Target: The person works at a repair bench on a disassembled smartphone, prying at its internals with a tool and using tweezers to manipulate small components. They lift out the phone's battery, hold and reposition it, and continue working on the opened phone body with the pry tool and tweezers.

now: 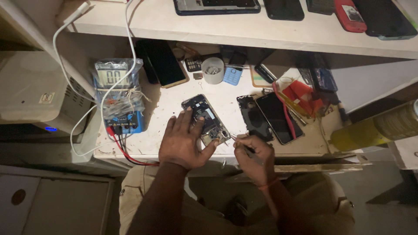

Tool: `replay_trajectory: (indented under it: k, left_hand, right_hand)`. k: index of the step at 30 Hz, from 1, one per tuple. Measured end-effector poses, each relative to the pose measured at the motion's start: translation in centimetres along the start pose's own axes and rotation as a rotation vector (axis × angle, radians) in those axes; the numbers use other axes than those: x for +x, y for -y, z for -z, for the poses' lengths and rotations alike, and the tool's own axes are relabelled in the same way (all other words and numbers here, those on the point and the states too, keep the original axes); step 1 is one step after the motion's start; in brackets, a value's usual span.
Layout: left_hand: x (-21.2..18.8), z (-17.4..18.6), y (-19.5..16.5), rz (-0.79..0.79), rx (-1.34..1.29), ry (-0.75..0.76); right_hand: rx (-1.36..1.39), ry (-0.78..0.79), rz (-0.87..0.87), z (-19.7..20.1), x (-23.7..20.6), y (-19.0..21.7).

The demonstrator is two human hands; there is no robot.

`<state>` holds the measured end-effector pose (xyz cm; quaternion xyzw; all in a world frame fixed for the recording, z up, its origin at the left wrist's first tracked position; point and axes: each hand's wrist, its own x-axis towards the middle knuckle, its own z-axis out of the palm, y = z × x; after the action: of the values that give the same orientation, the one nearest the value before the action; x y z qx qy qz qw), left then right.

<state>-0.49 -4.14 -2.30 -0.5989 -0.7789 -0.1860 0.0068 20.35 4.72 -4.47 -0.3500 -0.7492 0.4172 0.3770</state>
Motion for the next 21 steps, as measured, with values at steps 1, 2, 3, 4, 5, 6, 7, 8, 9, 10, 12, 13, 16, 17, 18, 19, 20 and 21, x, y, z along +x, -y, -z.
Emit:
replay_trajectory:
  k: [1, 2, 3, 4, 5, 6, 7, 8, 9, 10, 12, 13, 16, 17, 18, 19, 20, 21]
  left_hand:
    - [0.04, 0.03, -0.04, -0.008, 0.004, -0.003]
    - [-0.02, 0.09, -0.08, 0.003, -0.004, 0.007]
    - [-0.09, 0.15, -0.13, 0.013, -0.011, 0.016]
    - [-0.13, 0.20, -0.18, 0.025, -0.018, 0.026]
    - [-0.10, 0.24, -0.22, 0.025, -0.014, 0.034]
    - [-0.10, 0.30, -0.25, 0.025, -0.010, 0.042]
    - [-0.07, 0.35, -0.27, 0.025, -0.006, 0.050]
    - [-0.04, 0.40, -0.29, 0.029, -0.005, 0.055]
    - [0.04, 0.44, -0.30, 0.032, -0.005, 0.060]
    - [0.05, 0.49, -0.30, 0.036, -0.005, 0.064]
    - [0.17, 0.59, -0.24, 0.026, -0.001, 0.070]
    - [0.19, 0.60, -0.24, 0.021, 0.000, 0.075]
    - [0.09, 0.55, -0.26, 0.021, 0.001, 0.056]
    - [0.08, 0.48, -0.26, 0.020, 0.000, 0.055]
    - [0.05, 0.43, -0.22, 0.020, 0.001, 0.055]
    - [0.04, 0.36, -0.19, 0.019, 0.001, 0.054]
    - [0.03, 0.29, -0.14, 0.016, 0.000, 0.058]
    - [0.06, 0.21, -0.12, 0.013, -0.001, 0.062]
  right_hand:
    - [0.010, 0.002, 0.011, 0.00, 0.00, 0.01]
    - [0.021, 0.004, 0.022, -0.01, -0.03, 0.02]
    - [0.032, 0.007, 0.034, 0.01, -0.04, 0.00]
    - [-0.001, 0.010, 0.051, 0.04, -0.04, -0.03]
    - [-0.034, 0.013, 0.069, 0.09, 0.01, -0.08]
    - [-0.068, 0.016, 0.086, 0.13, 0.01, -0.12]
    - [-0.070, 0.031, 0.086, 0.18, 0.09, -0.17]
    - [-0.072, 0.046, 0.086, 0.19, 0.22, -0.22]
    - [-0.074, 0.061, 0.086, 0.21, 0.32, -0.25]
    - [-0.067, 0.064, 0.092, 0.22, 0.29, -0.24]
    - [-0.050, 0.067, 0.107, 0.18, 0.28, -0.19]
    - [-0.060, 0.056, 0.137, 0.14, 0.26, -0.16]
    - [-0.079, 0.030, 0.196, -0.01, 0.19, -0.03]
    - [-0.077, 0.027, 0.194, -0.03, 0.21, 0.01]
    - [-0.074, 0.025, 0.193, -0.06, 0.22, 0.08]
    - [-0.063, 0.041, 0.221, -0.08, 0.33, 0.12]
    - [-0.052, 0.057, 0.249, -0.13, 0.51, 0.16]
    - [-0.043, 0.073, 0.276, -0.14, 0.62, 0.23]
